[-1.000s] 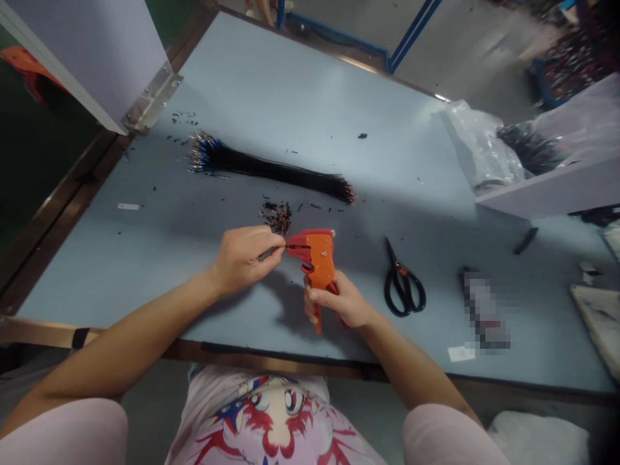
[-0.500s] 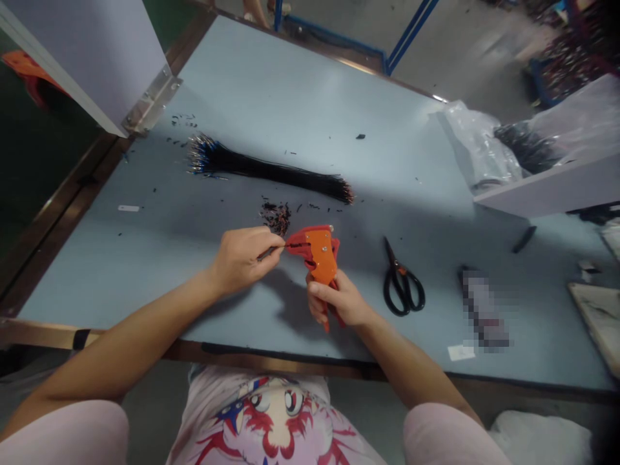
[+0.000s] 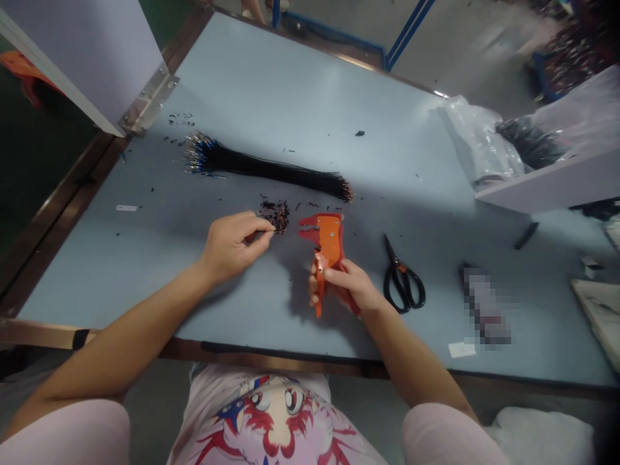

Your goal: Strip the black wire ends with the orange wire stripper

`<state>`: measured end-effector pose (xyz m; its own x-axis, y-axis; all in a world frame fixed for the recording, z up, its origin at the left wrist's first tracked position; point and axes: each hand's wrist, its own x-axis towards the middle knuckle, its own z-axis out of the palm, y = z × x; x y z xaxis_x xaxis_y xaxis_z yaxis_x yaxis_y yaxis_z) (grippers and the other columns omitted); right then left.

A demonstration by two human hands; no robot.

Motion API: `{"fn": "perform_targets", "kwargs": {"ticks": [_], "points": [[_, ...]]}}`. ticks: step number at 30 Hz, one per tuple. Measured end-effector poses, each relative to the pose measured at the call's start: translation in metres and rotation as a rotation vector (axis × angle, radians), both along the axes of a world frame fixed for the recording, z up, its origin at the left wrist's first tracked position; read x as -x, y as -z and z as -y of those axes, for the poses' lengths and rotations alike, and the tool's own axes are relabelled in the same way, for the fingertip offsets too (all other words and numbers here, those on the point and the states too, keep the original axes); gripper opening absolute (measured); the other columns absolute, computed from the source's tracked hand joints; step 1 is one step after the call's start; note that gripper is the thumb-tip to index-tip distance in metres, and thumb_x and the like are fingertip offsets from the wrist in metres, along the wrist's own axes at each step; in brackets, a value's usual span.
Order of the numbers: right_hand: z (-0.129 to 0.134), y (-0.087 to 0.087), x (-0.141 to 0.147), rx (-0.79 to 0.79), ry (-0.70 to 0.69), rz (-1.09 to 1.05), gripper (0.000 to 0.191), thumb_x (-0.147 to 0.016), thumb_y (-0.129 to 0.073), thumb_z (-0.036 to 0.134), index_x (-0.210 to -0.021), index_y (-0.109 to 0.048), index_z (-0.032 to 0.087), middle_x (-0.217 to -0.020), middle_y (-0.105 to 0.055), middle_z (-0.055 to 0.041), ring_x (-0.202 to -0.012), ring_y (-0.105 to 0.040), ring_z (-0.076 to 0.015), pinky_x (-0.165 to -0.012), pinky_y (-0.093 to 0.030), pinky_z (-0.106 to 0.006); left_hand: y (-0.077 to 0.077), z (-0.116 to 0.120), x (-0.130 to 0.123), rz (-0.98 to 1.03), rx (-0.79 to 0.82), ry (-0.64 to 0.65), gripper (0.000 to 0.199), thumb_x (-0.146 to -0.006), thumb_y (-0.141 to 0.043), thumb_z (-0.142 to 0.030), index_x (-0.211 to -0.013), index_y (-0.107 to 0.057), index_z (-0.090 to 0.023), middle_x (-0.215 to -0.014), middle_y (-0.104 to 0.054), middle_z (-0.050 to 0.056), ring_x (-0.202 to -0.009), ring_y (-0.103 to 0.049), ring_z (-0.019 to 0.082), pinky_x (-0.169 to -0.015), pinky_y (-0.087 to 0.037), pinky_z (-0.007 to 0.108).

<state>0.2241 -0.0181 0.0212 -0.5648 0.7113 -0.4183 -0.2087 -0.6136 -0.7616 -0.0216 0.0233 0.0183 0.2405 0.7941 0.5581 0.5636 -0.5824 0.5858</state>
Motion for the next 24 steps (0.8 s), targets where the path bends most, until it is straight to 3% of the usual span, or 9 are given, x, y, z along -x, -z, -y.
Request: {"fn": "perform_targets", "kwargs": {"ticks": [6,24], "points": [[0.007,0.002,0.007,-0.025,-0.100,0.016,0.035,-0.075,-0.072,0.033,-0.096,-0.056,0.011,-0.083,-0.065,-0.0078,-0.072,-0.067,-0.0205,-0.066,-0.056,-0.036,0.003,0.003,-0.007,-0.003,0.000,0.035,0.009,-0.081,-0.057,-0.017,-0.081,-0.066,-0.017,-0.065,-0.061,-0.001,-0.057,-0.050,0.008,-0.056,-0.038,0.020],[0.011,0.003,0.012,-0.102,-0.166,-0.025,0.026,-0.084,-0.062,0.036,-0.090,-0.053,0.012,-0.069,-0.063,-0.0040,-0.060,-0.065,-0.0171,-0.055,-0.056,-0.032,0.002,0.011,-0.017,-0.015,0.057,0.076,0.010,-0.082,-0.053,-0.018,-0.076,-0.061,-0.016,-0.061,-0.056,-0.002,-0.054,-0.046,0.008,-0.053,-0.034,0.020]]}}
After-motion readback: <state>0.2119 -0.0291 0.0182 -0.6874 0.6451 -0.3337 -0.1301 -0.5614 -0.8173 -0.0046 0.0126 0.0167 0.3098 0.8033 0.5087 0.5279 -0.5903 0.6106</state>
